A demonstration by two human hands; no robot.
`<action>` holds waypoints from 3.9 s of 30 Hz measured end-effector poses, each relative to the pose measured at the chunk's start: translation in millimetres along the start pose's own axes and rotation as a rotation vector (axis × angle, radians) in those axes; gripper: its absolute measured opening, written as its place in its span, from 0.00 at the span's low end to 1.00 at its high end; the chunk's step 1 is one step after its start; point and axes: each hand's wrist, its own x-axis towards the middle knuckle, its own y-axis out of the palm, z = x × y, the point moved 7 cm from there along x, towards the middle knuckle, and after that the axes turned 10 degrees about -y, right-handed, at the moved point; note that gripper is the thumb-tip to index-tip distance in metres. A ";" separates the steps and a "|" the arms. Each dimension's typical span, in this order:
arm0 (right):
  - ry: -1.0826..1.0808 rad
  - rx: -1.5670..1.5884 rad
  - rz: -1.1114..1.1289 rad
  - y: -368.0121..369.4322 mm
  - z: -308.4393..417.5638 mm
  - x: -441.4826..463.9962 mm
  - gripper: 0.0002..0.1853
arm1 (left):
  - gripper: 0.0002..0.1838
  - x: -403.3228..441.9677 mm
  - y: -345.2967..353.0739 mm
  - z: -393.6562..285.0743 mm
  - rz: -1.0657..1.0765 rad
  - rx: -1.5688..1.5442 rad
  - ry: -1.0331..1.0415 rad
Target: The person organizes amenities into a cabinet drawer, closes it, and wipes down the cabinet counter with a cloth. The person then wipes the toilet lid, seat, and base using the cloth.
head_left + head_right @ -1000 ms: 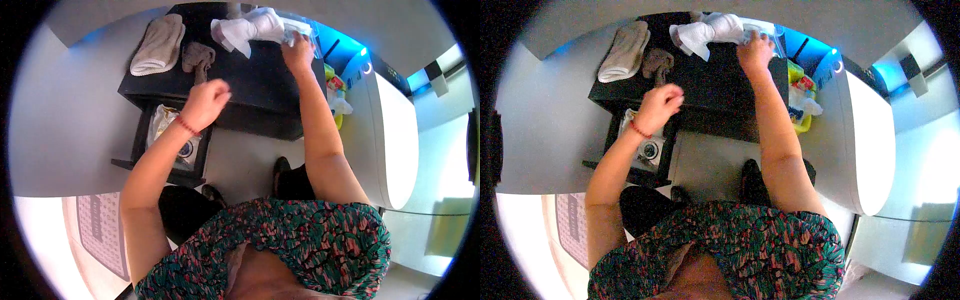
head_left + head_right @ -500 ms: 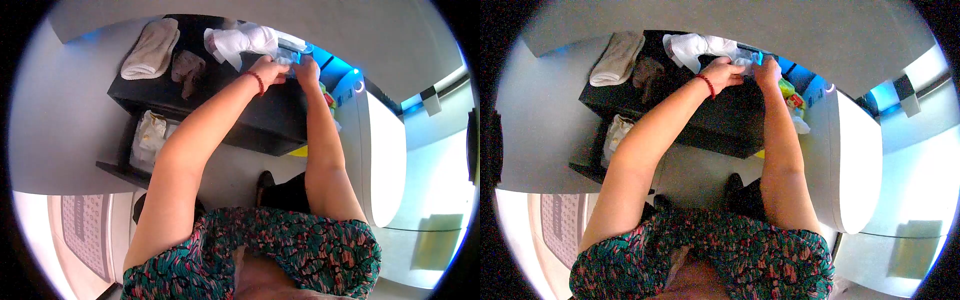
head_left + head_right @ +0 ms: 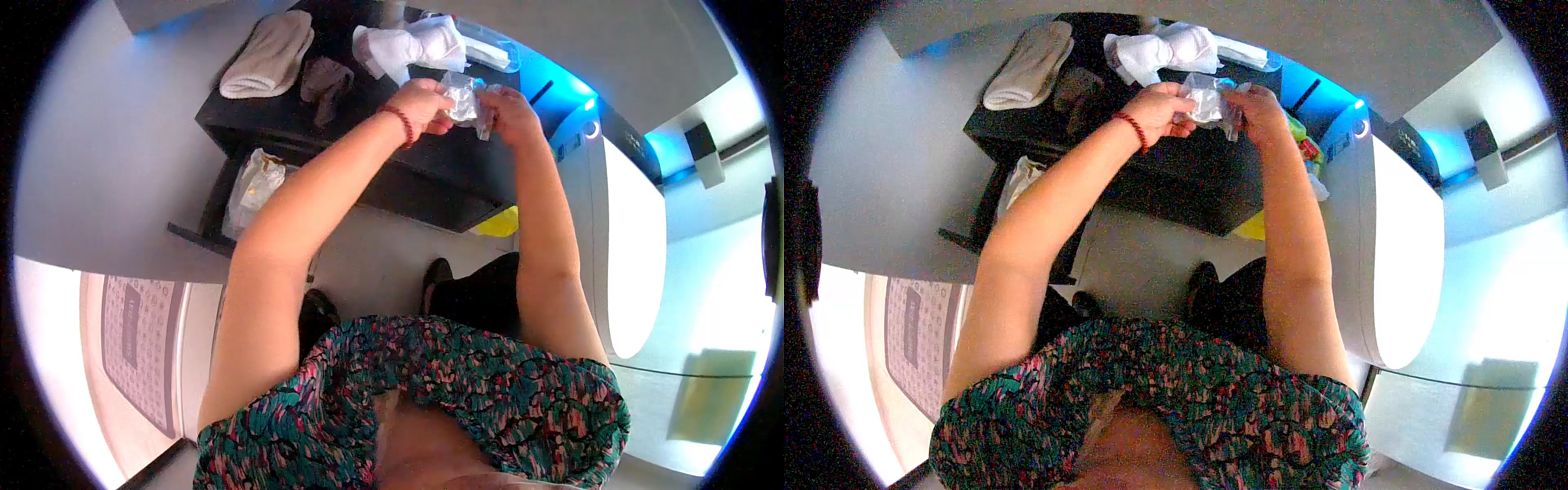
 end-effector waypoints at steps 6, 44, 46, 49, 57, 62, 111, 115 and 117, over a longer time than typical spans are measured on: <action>-0.006 0.286 0.352 74.3 44.8 -40.9 0.12 | 0.11 -79.5 -53.8 -3.2 0.017 0.109 0.033; -0.939 -0.320 -0.053 259.7 59.5 -77.1 0.09 | 0.04 -153.5 -181.9 6.6 -0.627 1.146 0.415; -0.880 -0.402 -0.234 214.4 73.4 -50.4 0.12 | 0.07 -142.5 -162.3 -17.8 -0.626 0.995 0.535; -0.589 -0.261 -0.398 151.5 48.0 6.6 0.14 | 0.15 -104.5 -134.1 -46.6 -0.594 0.879 0.685; -0.552 -0.783 -0.050 132.3 22.7 28.5 0.07 | 0.40 12.0 -97.2 -88.8 -0.863 1.216 0.586; 0.039 0.750 -0.155 129.9 -9.1 49.4 0.26 | 0.31 56.0 -104.3 -84.1 -0.778 1.269 0.446; -0.429 -1.018 0.302 333.5 -102.6 -57.5 0.09 | 0.18 -96.9 -304.4 103.2 -0.641 1.195 -0.026; -0.320 -1.066 0.416 336.2 -103.8 -52.6 0.11 | 0.17 -102.0 -289.6 101.3 -0.623 1.294 0.166; -0.299 -1.082 0.435 336.9 -103.3 -50.6 0.12 | 0.19 -110.8 -275.2 106.6 -0.555 1.359 0.163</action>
